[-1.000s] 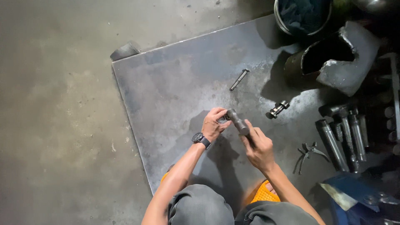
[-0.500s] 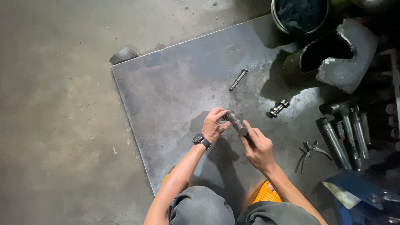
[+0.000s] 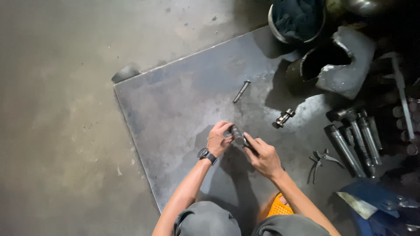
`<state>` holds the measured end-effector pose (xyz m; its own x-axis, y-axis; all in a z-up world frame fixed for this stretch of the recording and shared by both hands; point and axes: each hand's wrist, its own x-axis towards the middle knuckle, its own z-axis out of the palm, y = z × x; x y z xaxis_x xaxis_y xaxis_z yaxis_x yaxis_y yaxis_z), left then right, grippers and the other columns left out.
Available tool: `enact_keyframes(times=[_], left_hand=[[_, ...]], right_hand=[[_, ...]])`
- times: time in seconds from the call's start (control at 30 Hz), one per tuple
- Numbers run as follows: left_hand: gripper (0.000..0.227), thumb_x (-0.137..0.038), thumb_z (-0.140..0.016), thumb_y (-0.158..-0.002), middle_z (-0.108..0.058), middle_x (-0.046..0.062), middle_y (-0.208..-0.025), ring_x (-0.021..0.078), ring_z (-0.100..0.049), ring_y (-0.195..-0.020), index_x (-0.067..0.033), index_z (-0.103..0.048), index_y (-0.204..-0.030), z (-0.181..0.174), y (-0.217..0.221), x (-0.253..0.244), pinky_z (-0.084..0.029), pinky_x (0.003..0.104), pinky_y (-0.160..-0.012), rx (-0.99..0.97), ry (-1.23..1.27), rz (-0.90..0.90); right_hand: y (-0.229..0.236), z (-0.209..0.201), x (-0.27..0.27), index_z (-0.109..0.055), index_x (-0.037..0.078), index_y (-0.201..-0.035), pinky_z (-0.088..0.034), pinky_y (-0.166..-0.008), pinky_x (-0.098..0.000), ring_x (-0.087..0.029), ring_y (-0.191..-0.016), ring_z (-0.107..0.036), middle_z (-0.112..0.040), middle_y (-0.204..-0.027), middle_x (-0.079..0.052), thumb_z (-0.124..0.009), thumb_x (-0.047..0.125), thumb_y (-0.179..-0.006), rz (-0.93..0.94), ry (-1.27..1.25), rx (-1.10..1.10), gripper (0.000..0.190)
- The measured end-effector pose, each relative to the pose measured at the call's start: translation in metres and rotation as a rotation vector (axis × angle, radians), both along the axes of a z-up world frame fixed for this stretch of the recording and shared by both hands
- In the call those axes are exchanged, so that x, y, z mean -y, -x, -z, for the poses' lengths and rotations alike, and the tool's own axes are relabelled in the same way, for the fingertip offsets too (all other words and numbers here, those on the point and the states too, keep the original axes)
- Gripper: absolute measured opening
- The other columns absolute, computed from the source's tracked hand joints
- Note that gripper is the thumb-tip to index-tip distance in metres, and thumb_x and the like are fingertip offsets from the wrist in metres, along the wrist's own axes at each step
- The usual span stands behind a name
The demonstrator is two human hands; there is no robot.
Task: The person holds a cylindrical metal part against a spinning grinding attachment on a lathe, producing sparks as they shape its end. They then carry the part to a floor workbench, fit components together by hand, wipe the part with a cloth, and return to the lathe to grind it again.
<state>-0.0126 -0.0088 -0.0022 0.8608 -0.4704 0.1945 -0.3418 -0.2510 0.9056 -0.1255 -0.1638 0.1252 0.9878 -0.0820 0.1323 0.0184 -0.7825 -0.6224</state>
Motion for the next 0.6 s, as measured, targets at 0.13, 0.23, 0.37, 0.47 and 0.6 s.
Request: enact_keyframes(times=[0.13,0.23,0.37,0.47,0.6], left_hand=[[0.045,-0.011,-0.082,-0.077,-0.068,0.011,-0.119,0.0313,-0.067,-0.109,-0.0074,-0.070,-0.119,-0.028,0.004,0.002,-0.055,0.038,-0.094,-0.073,-0.060,-0.008],[0.055,-0.012,-0.084,-0.073,-0.064,0.015,-0.121,0.0350,-0.061,-0.113,-0.0036,-0.065,-0.125,-0.038,0.006,0.004,-0.051,0.041,-0.096,0.066,-0.077,0.010],[0.048,-0.013,-0.083,-0.077,-0.065,0.013,-0.116,0.0324,-0.063,-0.110,-0.0058,-0.066,-0.121,-0.038,0.003,0.009,-0.053,0.040,-0.092,0.103,-0.141,0.037],[0.042,-0.013,-0.081,-0.077,-0.063,0.013,-0.108,0.0340,-0.062,-0.104,-0.0056,-0.067,-0.116,-0.040,-0.003,0.011,-0.052,0.042,-0.087,0.203,-0.249,0.062],[0.038,-0.013,-0.079,-0.078,-0.061,0.016,-0.103,0.0350,-0.061,-0.099,-0.0008,-0.064,-0.111,-0.057,-0.010,0.017,-0.052,0.042,-0.084,0.222,-0.385,0.181]], right_hand=[[0.017,-0.003,0.010,-0.063,0.007,-0.136,-0.052,-0.066,-0.0400,-0.032,-0.071,-0.064,-0.064,-0.088,-0.014,-0.073,0.008,-0.086,0.138,-0.085,0.025,0.051],[0.039,0.013,0.040,-0.064,0.008,-0.132,-0.053,-0.069,-0.0382,-0.031,-0.076,-0.067,-0.067,-0.092,-0.013,-0.073,0.010,-0.087,0.264,-0.052,0.176,0.046],[0.089,0.046,0.097,-0.065,0.008,-0.131,-0.055,-0.068,-0.0384,-0.030,-0.078,-0.070,-0.069,-0.100,-0.013,-0.071,0.011,-0.087,0.372,0.136,0.104,0.045],[0.118,0.065,0.125,-0.069,0.011,-0.126,-0.055,-0.073,-0.0421,-0.032,-0.088,-0.069,-0.069,-0.101,-0.011,-0.074,0.014,-0.083,0.492,0.276,-0.002,0.043],[0.124,0.072,0.140,-0.069,0.009,-0.123,-0.055,-0.082,-0.0443,-0.033,-0.095,-0.066,-0.066,-0.103,-0.012,-0.073,0.015,-0.082,0.512,0.445,-0.002,0.041]])
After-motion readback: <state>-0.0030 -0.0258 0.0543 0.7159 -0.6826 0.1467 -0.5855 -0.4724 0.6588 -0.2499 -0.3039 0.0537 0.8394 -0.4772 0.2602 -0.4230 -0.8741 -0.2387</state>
